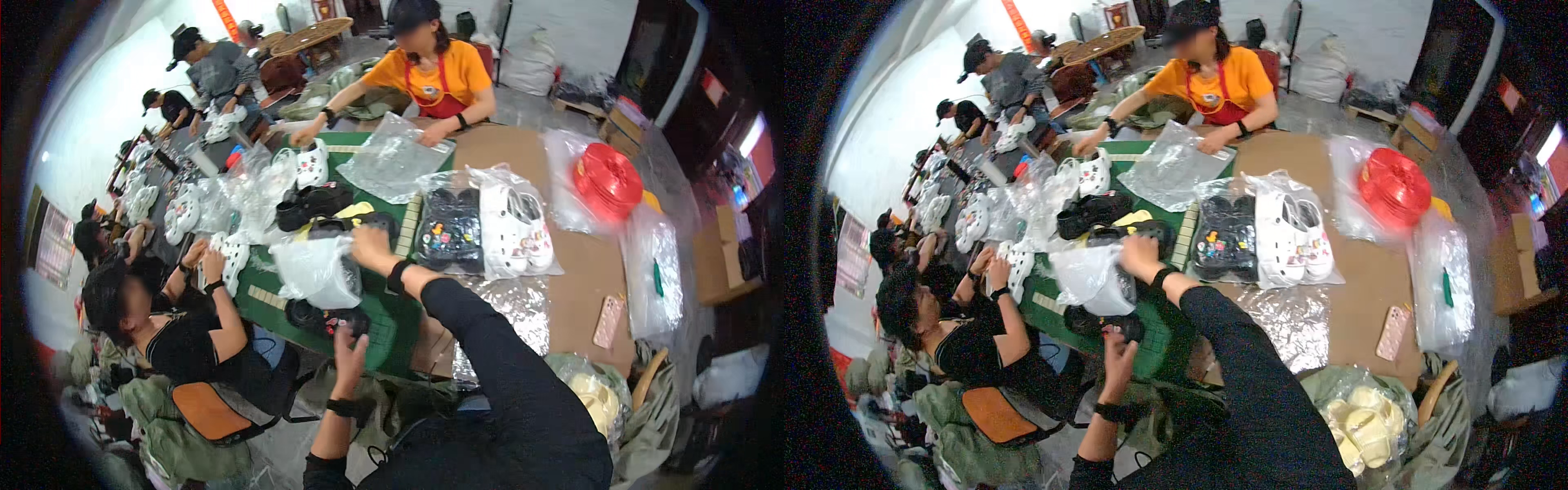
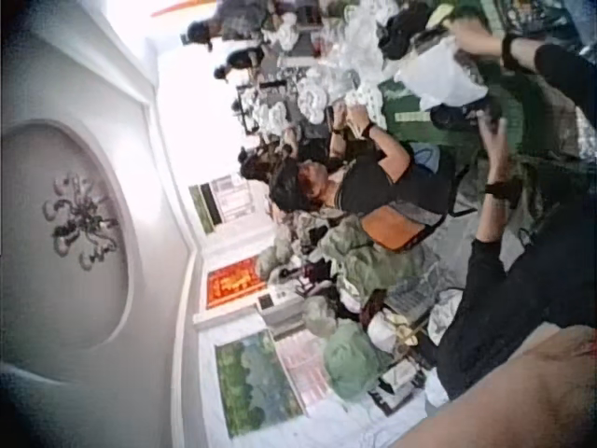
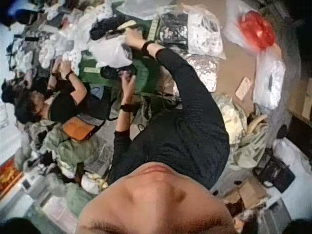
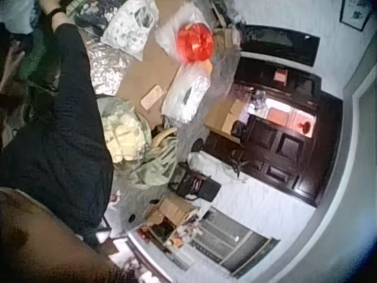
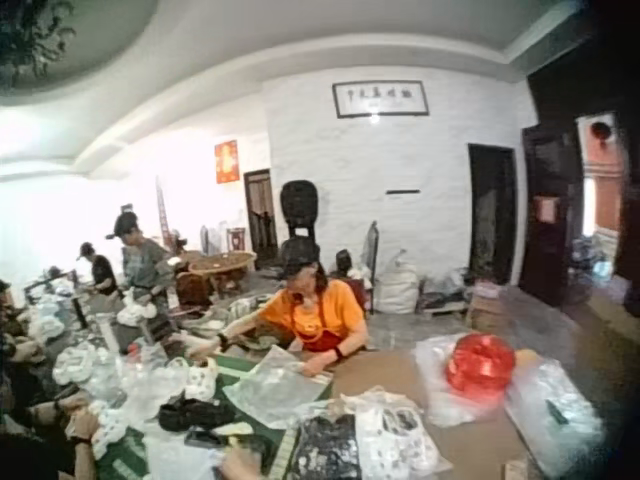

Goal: Packing decorative clogs into individual plastic bags and then placing them into large green sacks.

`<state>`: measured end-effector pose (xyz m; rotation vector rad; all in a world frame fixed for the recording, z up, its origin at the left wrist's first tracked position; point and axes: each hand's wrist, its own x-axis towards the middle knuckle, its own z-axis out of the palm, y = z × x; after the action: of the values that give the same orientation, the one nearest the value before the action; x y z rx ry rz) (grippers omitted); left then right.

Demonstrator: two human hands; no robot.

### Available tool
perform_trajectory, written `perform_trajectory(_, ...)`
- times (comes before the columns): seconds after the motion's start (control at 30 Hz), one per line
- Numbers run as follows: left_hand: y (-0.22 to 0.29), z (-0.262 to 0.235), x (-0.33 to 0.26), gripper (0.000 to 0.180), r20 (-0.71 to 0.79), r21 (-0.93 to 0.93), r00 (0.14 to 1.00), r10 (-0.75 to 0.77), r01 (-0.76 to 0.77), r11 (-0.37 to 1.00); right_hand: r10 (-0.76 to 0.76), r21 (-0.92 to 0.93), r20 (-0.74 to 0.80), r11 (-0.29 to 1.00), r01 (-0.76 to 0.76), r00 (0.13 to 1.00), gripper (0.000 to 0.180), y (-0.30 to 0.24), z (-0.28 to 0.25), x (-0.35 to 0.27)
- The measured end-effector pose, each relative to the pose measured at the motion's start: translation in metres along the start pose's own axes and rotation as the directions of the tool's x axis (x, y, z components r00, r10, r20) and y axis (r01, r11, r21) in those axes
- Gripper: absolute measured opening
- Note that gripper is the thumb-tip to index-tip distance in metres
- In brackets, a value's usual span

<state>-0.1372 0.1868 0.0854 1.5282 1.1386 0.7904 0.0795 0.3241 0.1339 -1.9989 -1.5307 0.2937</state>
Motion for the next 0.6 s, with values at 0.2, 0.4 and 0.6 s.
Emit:
perform_trajectory(0.2, 0.089, 0.011, 0.034, 0.067, -0.117, 0.669, 0.933, 0.339, -0.178, 0.721, -0.124, 0.622, 0.087, 0.782, 0.043, 0.988, 0.020, -0.043, -0.077, -0.116)
perform_trajectory(0.4, 0.092, 0.029, 0.042, 0.032, 0.205, 0.709, 0.875, 0.438, -0.441, 0.550, 0.249, 0.901, 0.433, -0.083, -0.427, 0.866, 0.026, 0.030, -0.206, -0.122)
perform_trajectory(0.6, 0.119, 0.037, 0.038, 0.026, 0.679, 0.350, 0.615, 0.402, -0.752, 0.559, 0.310, 0.889, 0.421, -0.327, -0.320, 0.853, 0.026, 0.071, -0.279, -0.157)
